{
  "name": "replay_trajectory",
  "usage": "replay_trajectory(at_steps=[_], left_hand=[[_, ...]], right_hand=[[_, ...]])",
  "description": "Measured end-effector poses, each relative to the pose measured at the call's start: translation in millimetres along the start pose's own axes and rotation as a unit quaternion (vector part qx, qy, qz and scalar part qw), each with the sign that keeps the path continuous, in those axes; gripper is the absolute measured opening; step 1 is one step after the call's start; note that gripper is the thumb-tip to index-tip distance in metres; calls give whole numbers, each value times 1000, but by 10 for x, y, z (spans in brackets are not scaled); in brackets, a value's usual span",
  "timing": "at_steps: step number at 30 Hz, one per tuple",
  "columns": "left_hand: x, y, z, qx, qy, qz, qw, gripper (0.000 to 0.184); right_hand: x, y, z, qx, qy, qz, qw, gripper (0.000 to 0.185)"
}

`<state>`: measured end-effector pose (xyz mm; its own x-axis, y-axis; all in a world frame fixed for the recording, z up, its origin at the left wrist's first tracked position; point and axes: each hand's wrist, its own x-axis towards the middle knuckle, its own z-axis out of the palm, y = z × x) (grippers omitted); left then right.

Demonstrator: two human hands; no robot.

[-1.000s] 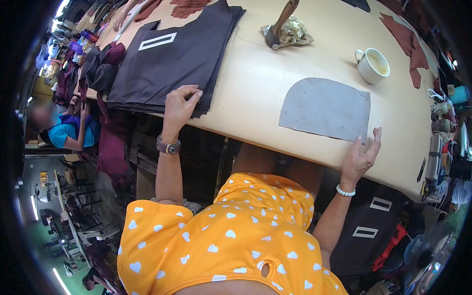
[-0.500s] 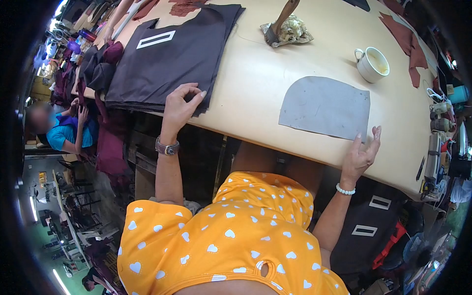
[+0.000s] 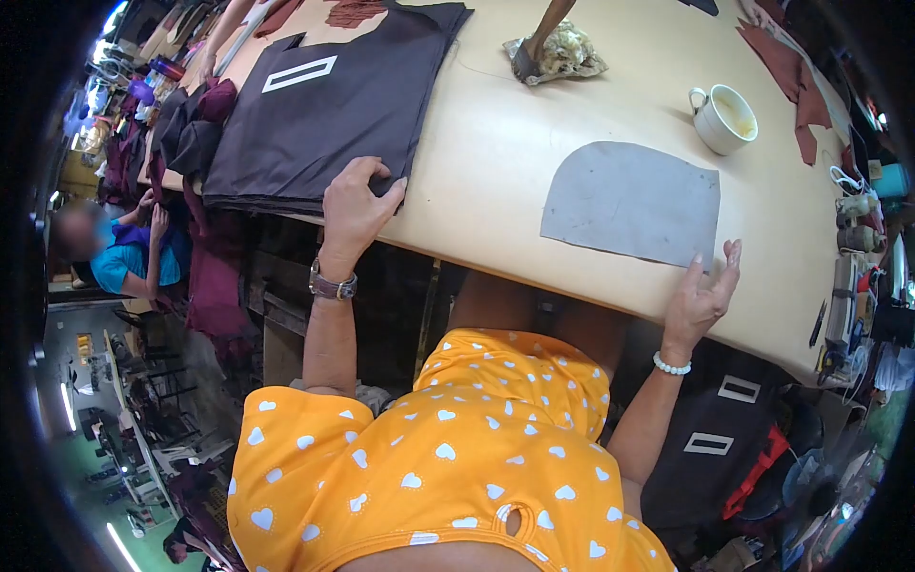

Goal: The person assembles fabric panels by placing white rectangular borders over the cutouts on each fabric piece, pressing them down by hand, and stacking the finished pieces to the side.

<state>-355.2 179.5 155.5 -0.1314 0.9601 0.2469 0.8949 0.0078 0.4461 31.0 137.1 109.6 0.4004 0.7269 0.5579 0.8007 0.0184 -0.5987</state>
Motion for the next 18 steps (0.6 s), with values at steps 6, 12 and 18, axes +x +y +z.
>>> replay_trajectory(at_steps=[6, 12, 18], left_hand=[[17, -40, 25, -26, 30, 18, 999, 17], [35, -163, 24, -66, 14, 13, 998, 19], [101, -326, 17, -153, -33, -30, 987, 21]], right_hand=[[-3, 20, -1, 2, -1, 9, 1000, 48], [3, -30, -7, 5, -3, 11, 1000, 49], [6, -38, -7, 9, -2, 12, 1000, 48]])
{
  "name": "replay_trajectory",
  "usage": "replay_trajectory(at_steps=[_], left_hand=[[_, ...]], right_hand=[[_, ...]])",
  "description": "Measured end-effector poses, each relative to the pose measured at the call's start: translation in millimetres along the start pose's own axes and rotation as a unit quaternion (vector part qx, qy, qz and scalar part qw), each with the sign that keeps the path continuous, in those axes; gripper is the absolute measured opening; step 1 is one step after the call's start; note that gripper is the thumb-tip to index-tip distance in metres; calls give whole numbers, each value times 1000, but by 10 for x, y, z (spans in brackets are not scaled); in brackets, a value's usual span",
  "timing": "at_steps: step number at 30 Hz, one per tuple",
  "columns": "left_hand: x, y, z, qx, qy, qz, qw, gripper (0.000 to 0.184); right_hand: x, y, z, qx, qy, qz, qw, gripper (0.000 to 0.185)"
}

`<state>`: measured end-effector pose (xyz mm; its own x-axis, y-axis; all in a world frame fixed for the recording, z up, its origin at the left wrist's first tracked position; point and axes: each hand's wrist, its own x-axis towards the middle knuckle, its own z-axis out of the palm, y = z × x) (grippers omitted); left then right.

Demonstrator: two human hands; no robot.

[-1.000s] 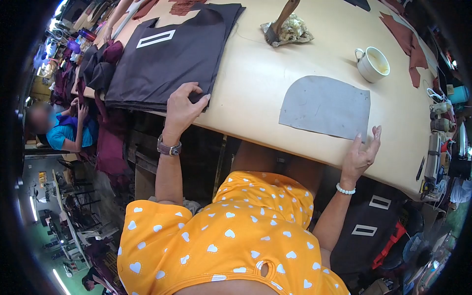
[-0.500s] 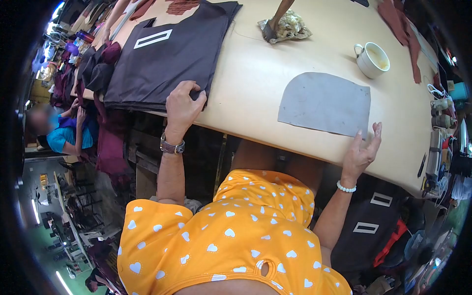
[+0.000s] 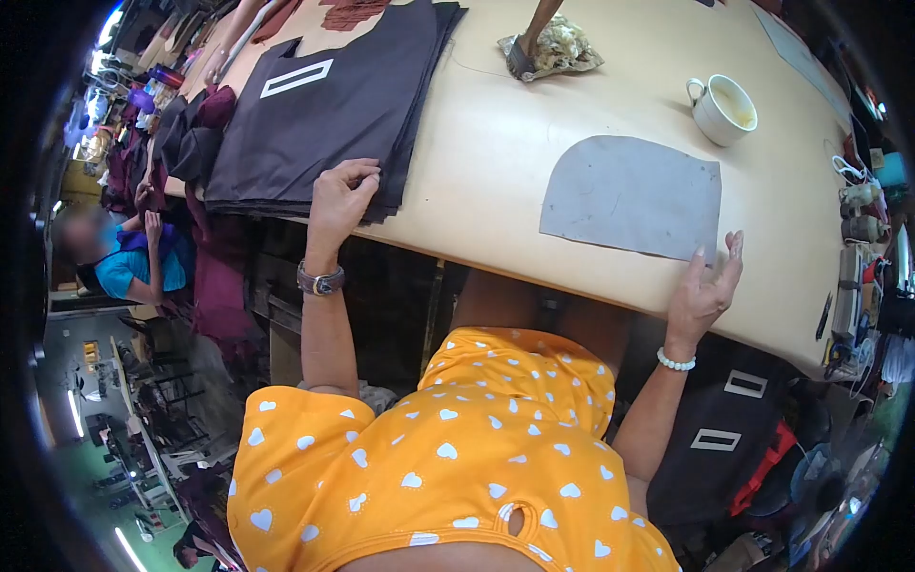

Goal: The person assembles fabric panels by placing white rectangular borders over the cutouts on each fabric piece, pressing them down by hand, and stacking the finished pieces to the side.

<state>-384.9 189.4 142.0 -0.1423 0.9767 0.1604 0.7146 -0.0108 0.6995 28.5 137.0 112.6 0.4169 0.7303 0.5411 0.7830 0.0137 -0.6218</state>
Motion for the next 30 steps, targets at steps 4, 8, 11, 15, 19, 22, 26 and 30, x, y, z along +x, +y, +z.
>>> replay_trajectory(at_steps=[4, 8, 11, 15, 19, 22, 26, 30], left_hand=[[48, -91, -52, -110, -29, -36, 993, 19], [83, -166, -97, -164, -55, -57, 983, 18], [105, -207, -81, -154, -37, -72, 985, 23], [46, -155, 49, -118, 20, -31, 992, 29], [-30, -163, 157, 24, 90, 104, 990, 32], [-42, -185, 169, 105, 101, 149, 978, 35], [-11, 9, 39, 86, 69, 162, 981, 41], [-134, 237, 61, 57, 8, 225, 973, 38]], right_hand=[[0, 6, 0, -3, 1, -6, 1000, 47], [3, -8, -2, -4, 2, -1, 1000, 47], [2, -6, -4, -6, 2, 0, 1000, 47], [-1, -17, 0, -16, 0, 3, 1000, 47], [5, 5, -1, -22, -1, 2, 1000, 48], [8, -49, -6, -11, 4, 3, 1000, 49], [-6, -328, 43, -1, -34, -73, 997, 50], [-140, -1117, 341, 248, -241, -8, 938, 53]])
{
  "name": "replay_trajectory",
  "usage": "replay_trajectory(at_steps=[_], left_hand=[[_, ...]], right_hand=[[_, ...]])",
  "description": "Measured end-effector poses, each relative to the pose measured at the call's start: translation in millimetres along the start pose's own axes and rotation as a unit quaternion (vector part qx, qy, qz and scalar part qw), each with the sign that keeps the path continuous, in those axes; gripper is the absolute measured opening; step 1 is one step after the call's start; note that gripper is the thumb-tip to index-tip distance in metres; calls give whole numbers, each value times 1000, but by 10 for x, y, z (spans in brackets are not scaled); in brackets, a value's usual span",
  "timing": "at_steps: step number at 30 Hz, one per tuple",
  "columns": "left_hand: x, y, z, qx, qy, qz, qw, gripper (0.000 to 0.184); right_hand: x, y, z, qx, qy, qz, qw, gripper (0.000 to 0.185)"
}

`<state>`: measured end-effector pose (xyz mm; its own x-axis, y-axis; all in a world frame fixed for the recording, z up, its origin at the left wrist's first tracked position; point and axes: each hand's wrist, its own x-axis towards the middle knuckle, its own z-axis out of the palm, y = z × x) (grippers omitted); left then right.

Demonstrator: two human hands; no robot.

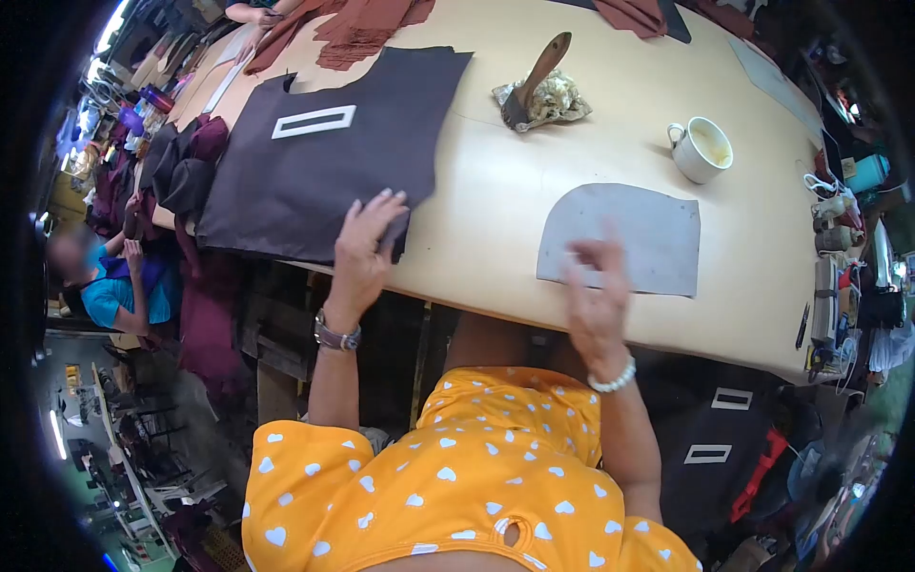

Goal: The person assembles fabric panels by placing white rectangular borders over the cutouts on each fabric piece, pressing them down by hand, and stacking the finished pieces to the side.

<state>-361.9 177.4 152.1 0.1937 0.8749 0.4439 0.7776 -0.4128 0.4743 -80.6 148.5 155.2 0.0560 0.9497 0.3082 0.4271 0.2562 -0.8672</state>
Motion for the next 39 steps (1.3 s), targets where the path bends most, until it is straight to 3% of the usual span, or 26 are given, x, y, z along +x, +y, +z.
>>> replay_trajectory(at_steps=[2, 4, 7, 13, 19, 20, 21, 25, 30, 39], left_hand=[[-90, 96, 96, -10, -19, 18, 1000, 39], [-199, 170, 183, -36, -42, 13, 998, 40], [-349, 270, 264, -65, -65, 19, 996, 39], [-451, 614, 536, -154, -89, 54, 983, 30], [-510, 1252, 1024, -201, -163, 181, 949, 21], [-511, 1354, 1067, -212, -181, 203, 939, 20], [-522, 1436, 1117, -212, -189, 229, 931, 33], [-336, 1495, 985, -231, -186, 221, 929, 54], [-45, 1196, 844, -94, -124, 146, 977, 50], [88, 1142, 1066, 36, -168, 99, 980, 60]], right_hand=[[149, -120, 367, 124, -106, 106, 981, 64], [384, -159, 647, 125, -165, 150, 967, 80], [719, -143, 881, 11, -131, 91, 987, 86], [1179, 11, 990, -204, -49, 41, 977, 75], [922, 280, 196, -218, 54, 77, 971, 72], [858, 413, 6, -235, 70, 46, 968, 72], [784, 585, -202, -252, 85, 14, 964, 72], [618, 1072, -988, -268, 137, 0, 954, 74], [523, 1313, -1635, -288, 134, -1, 948, 75], [578, 1496, -2103, -362, 96, 32, 927, 74]])
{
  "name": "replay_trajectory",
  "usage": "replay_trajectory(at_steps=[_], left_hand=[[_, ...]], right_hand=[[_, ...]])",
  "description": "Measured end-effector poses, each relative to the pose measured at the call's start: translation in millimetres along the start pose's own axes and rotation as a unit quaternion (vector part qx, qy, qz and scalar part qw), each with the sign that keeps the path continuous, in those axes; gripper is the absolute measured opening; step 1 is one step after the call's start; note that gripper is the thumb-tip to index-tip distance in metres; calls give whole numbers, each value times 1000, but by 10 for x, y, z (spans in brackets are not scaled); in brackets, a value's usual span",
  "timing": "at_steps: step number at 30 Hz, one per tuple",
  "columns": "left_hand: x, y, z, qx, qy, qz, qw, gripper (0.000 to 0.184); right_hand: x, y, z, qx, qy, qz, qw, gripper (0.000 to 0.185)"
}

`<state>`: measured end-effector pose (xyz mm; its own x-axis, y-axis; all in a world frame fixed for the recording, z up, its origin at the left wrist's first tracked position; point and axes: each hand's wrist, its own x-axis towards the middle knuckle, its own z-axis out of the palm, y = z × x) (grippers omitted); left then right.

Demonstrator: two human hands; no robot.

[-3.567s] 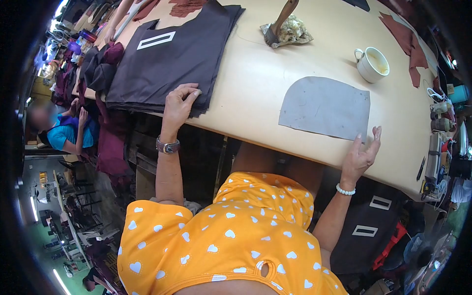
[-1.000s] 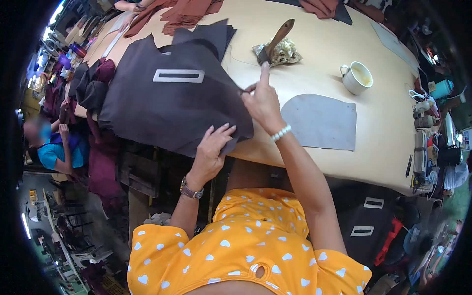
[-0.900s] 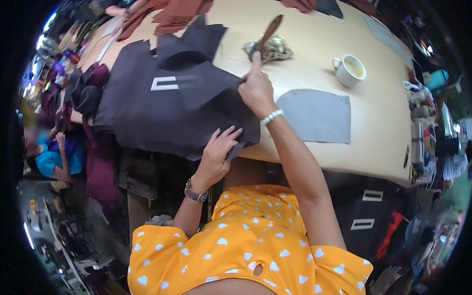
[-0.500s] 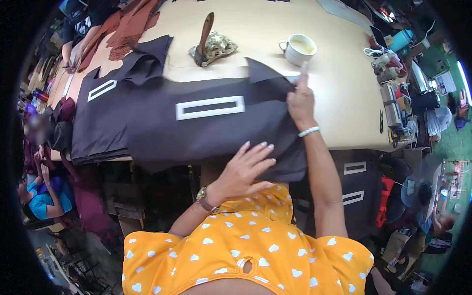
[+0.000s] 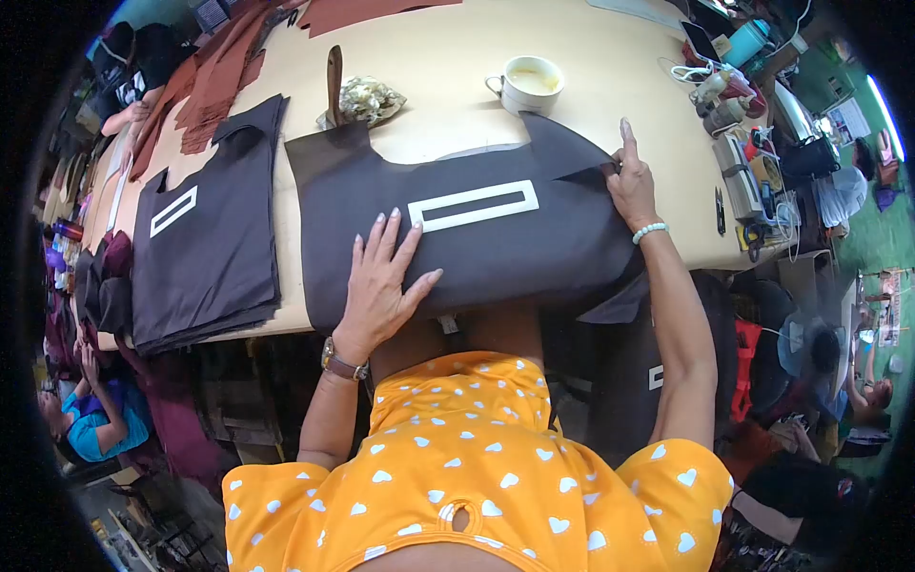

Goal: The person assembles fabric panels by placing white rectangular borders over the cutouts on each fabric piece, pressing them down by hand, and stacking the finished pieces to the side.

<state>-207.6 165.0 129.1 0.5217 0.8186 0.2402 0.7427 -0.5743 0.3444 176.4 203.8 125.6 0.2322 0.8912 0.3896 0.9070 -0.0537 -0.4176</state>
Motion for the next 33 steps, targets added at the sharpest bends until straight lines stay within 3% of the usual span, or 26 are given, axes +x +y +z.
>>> replay_trajectory(at_steps=[2, 6, 9, 11, 13, 19, 22, 25, 28, 33], left_hand=[[-19, 74, 61, 20, -16, -12, 1000, 62], [-55, 108, 116, 20, -8, -22, 1000, 63], [-34, 111, 93, 17, -7, -22, 1000, 63], [-37, 120, 91, 19, -7, -22, 1000, 62], [-29, 126, 86, 17, -5, -24, 1000, 63], [-32, 125, 80, 7, 5, -27, 1000, 62], [-33, 119, 88, 8, 8, -27, 1000, 62], [-25, 124, 90, 6, 9, -28, 1000, 62], [-35, 115, 101, 5, 10, -25, 1000, 62], [-34, 110, 104, 8, 18, -20, 1000, 62]], right_hand=[[53, 55, 11, -65, 1, 8, 998, 75], [395, 193, 74, -153, 99, 97, 978, 71], [824, 204, 137, -106, 256, -13, 961, 63], [974, -211, 72, -53, 116, -87, 988, 59], [1036, -532, 156, -172, -49, -98, 979, 69], [1186, -1014, 370, -279, -151, -46, 947, 82], [1216, -1087, 347, -302, -155, -52, 939, 77], [1150, -949, 368, -193, 108, -140, 965, 53], [1020, -854, 304, -237, 103, -157, 953, 29], [752, -1019, 208, -281, 14, -133, 950, 33]])
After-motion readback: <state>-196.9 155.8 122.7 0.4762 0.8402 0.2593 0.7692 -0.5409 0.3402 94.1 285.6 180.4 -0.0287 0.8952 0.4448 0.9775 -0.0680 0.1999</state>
